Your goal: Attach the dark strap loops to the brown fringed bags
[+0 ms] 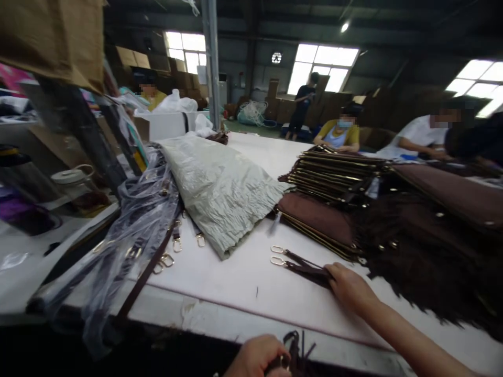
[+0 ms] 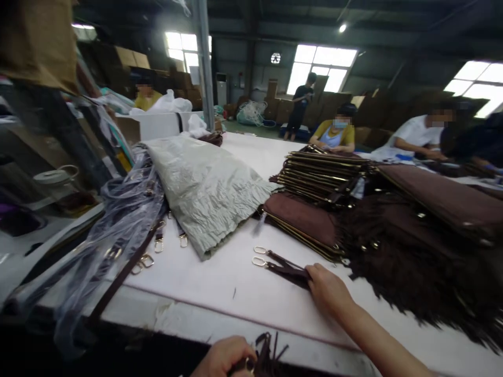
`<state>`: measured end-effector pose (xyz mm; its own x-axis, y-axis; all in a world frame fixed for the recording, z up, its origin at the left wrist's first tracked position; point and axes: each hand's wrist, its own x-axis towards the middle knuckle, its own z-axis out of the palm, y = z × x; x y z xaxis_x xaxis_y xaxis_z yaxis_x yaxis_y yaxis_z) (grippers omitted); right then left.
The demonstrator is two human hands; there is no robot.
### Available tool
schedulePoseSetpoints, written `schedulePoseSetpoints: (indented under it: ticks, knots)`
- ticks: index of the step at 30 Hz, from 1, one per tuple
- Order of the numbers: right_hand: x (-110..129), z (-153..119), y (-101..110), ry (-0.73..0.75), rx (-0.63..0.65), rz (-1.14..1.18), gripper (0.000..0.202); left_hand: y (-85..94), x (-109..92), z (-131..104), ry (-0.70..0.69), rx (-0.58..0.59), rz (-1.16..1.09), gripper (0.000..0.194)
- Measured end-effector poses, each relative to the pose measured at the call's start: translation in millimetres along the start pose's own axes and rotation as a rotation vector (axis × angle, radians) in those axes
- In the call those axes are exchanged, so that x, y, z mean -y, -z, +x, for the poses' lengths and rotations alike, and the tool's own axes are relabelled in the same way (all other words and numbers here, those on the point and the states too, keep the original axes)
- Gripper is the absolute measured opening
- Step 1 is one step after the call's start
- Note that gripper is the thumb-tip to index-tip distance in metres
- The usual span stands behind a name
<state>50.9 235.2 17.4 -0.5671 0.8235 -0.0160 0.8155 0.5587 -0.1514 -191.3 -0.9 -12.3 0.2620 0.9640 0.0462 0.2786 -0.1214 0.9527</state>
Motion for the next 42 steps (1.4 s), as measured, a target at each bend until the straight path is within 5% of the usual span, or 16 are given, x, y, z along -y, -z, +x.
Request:
schedulePoseSetpoints:
  ticks: [3,6,11,16,20,26,30,34,42]
  knots:
    - [-48.9,-50.9,10.6,-0.094,-0.062,-0.189,0.033,-10.9,-12.1,4.0,-0.064,-0.011,0.099,0.015]
    - [-61.9,-75.7,22.0,-0.125,-0.136,-0.210,0.044,-25.8,-35.1,5.8,-0.102,0.001,0.162,0.016]
    - [-15.0,-70.3,26.3,0.153,-0.198,-0.102,0.032,-55.1,-74.5,9.4,0.042,-0.074,0.171,0.017]
    - [23.0,-64.1,3.1,0.107,-0.216,0.034,0.016,-78.0,-100.1,12.0,0.174,-0.161,0.151,0.020]
    - [10.0,-90.5,-7.2,0.051,-0.192,0.240,0.015,-95.1,-105.1,12.5,0.280,-0.170,0.097,0.021]
    - [-32.0,-167.0,6.1,-0.095,-0.176,0.656,0.040,-123.7,-103.9,21.9,0.364,0.054,0.019,0.034]
    - [-35.7,-222.2,7.1,-0.273,-0.085,1.203,0.046,-144.4,-106.9,33.8,0.302,0.157,0.026,0.036]
    - [-23.7,-257.4,-4.6,-0.380,-0.031,1.646,0.047,-162.6,-110.9,44.4,0.184,0.100,0.190,0.024]
    - [-16.3,-278.3,-17.2,-0.307,0.008,1.636,0.035,-176.6,-109.1,49.2,0.090,0.105,0.306,0.025]
